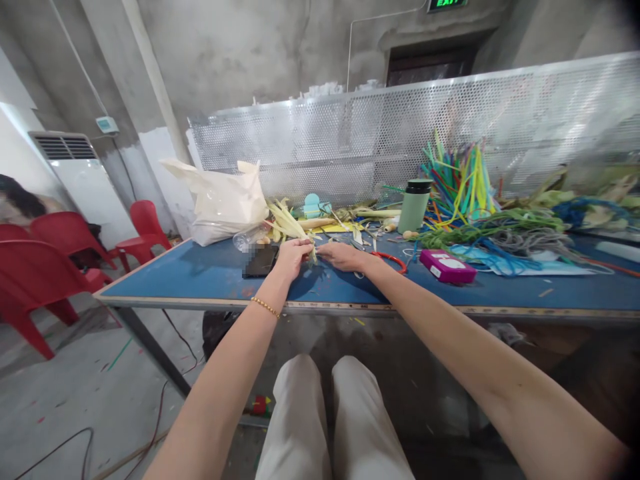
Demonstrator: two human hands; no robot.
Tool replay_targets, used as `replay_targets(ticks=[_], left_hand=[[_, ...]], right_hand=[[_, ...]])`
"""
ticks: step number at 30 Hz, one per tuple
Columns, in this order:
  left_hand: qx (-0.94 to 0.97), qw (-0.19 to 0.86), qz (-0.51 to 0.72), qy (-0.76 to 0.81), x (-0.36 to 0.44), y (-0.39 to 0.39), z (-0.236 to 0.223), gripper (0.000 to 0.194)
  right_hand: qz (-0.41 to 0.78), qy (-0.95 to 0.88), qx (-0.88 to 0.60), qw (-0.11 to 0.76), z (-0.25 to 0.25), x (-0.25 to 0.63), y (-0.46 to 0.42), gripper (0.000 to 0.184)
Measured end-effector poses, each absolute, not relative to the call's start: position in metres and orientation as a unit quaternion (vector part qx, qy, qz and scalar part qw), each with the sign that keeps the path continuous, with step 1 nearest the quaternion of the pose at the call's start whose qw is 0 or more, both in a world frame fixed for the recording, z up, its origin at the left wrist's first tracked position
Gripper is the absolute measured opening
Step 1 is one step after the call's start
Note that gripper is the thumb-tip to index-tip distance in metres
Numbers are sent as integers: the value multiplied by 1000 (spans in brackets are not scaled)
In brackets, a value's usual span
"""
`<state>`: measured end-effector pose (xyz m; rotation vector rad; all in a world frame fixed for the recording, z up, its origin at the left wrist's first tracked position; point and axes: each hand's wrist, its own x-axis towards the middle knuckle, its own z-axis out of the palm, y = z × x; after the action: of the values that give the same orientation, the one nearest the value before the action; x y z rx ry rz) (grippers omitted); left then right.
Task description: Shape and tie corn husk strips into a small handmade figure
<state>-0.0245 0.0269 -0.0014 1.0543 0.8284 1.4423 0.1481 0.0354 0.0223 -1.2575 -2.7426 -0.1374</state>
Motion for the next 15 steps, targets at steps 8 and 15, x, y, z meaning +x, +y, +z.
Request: replay_targets(ticks=[8, 15], left_hand=[[466, 559, 579, 368, -20, 26, -5, 25], [498, 517, 590, 370, -9, 35, -3, 23]], right_hand=[[-62, -834, -507, 211, 20, 165, 30, 28], [238, -778, -408, 415, 13, 155, 23, 39]])
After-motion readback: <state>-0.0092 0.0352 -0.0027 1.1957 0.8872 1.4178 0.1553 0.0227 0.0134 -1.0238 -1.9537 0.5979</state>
